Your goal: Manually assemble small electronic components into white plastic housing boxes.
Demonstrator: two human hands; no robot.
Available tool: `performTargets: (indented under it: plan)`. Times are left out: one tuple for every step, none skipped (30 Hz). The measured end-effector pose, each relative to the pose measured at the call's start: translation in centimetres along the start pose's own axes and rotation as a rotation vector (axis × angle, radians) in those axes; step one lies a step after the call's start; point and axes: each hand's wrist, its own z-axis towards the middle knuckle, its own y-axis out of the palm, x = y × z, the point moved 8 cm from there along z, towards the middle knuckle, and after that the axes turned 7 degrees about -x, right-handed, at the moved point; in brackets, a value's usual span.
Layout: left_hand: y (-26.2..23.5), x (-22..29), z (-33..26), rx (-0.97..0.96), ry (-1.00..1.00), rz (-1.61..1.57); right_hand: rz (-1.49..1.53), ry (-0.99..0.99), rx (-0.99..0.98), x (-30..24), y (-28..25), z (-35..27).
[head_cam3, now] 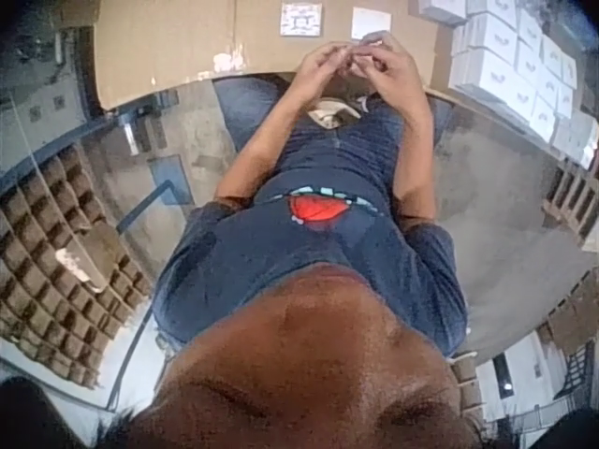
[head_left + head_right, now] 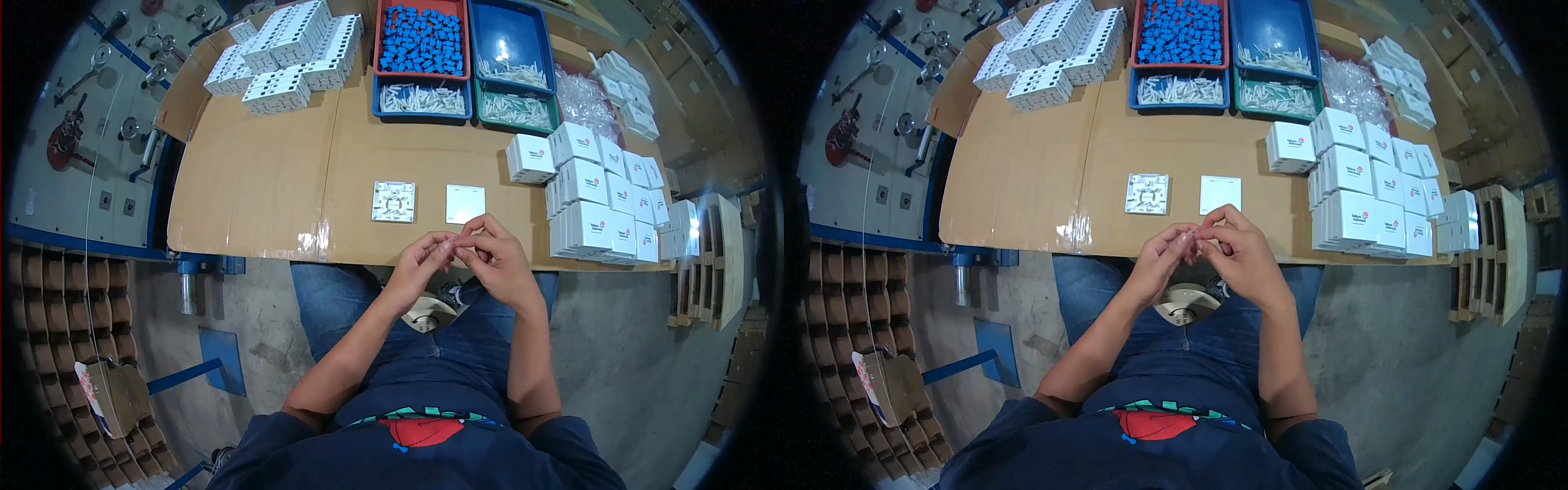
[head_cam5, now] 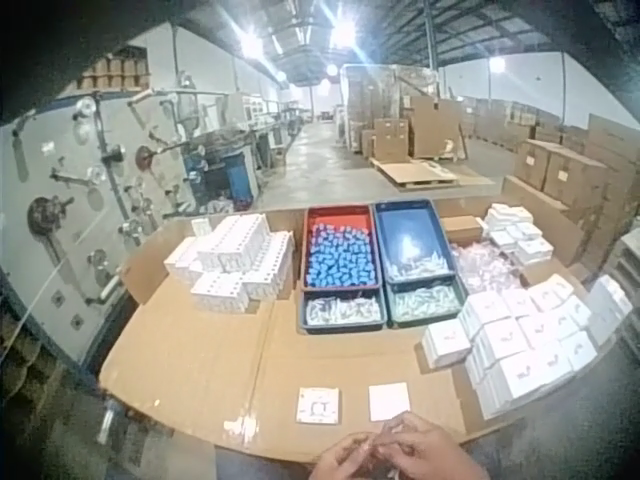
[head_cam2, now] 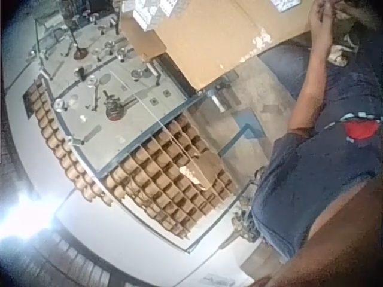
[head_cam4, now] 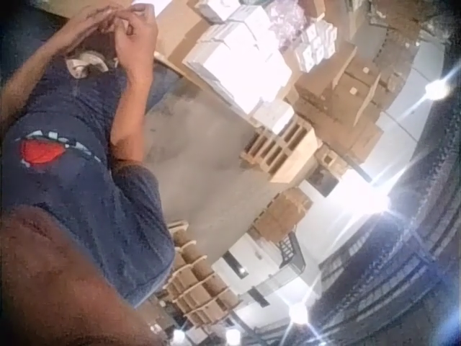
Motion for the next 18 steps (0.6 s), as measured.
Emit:
performTargets:
  plan:
    - [0.1, 0.3, 0.0, -0.002, 0.001, 0.001, -0.001, -0.001, 0.002, 0.2, 0.0, 0.0]
    - [0.2, 0.5, 0.0, 0.015, -0.021, 0.033, -0.018, -0.043, 0.006, 0.1, 0.1, 0.0]
    - [0.2, 0.6, -0.1, 0.033, -0.044, 0.065, -0.034, -0.085, 0.01, 0.0, 0.1, 0.0]
    - [-0.1, 0.5, -0.2, 0.034, -0.046, 0.064, -0.032, -0.084, 0.009, -0.2, 0.2, -0.1]
    - [-0.3, 0.3, -0.2, 0.015, -0.053, 0.087, -0.003, -0.033, -0.006, -0.1, 0.3, -0.1]
    - [-0.4, 0.2, -0.2, -0.004, -0.061, 0.109, 0.026, 0.019, -0.021, 0.1, 0.4, -0.2]
    - [-0.5, 0.1, -0.2, 0.0, -0.065, 0.107, 0.029, 0.023, -0.024, 0.0, 0.5, -0.2]
    - [-0.6, 0.1, -0.3, 0.021, -0.069, 0.104, -0.001, 0.012, -0.033, -0.1, 0.6, -0.2]
    - [-0.8, 0.0, -0.4, 0.042, -0.072, 0.101, -0.032, 0.002, -0.042, -0.2, 0.6, -0.2]
    - [-1.0, -0.1, -0.4, 0.046, -0.077, 0.097, -0.028, 0.007, -0.045, -0.1, 0.6, -0.1]
    - [-1.0, -0.3, -0.4, 0.024, -0.093, 0.074, -0.065, 0.045, -0.064, 0.1, 0.6, 0.0]
    - [-1.0, -0.6, -0.4, 0.003, -0.109, 0.051, -0.102, 0.082, -0.083, 0.4, 0.7, 0.0]
    - [-1.0, -0.5, -0.4, 0.005, -0.112, 0.048, -0.1, 0.086, -0.086, 0.4, 0.6, 0.0]
    - [-0.8, -0.6, -0.4, 0.007, -0.141, 0.019, -0.089, 0.087, -0.089, 0.4, 0.6, 0.0]
    - [-0.7, -0.7, -0.5, 0.009, -0.169, -0.01, -0.077, 0.088, -0.091, 0.4, 0.6, -0.1]
    - [-0.9, -0.8, -0.5, 0.01, -0.171, -0.01, -0.076, 0.09, -0.092, 0.4, 0.6, -0.1]
    - [-1.1, -1.2, -0.6, -0.012, -0.218, -0.019, -0.068, 0.101, -0.11, 0.5, 0.6, -0.2]
    - [-1.1, -1.7, -0.7, -0.035, -0.266, -0.027, -0.06, 0.111, -0.127, 0.6, 0.7, -0.2]
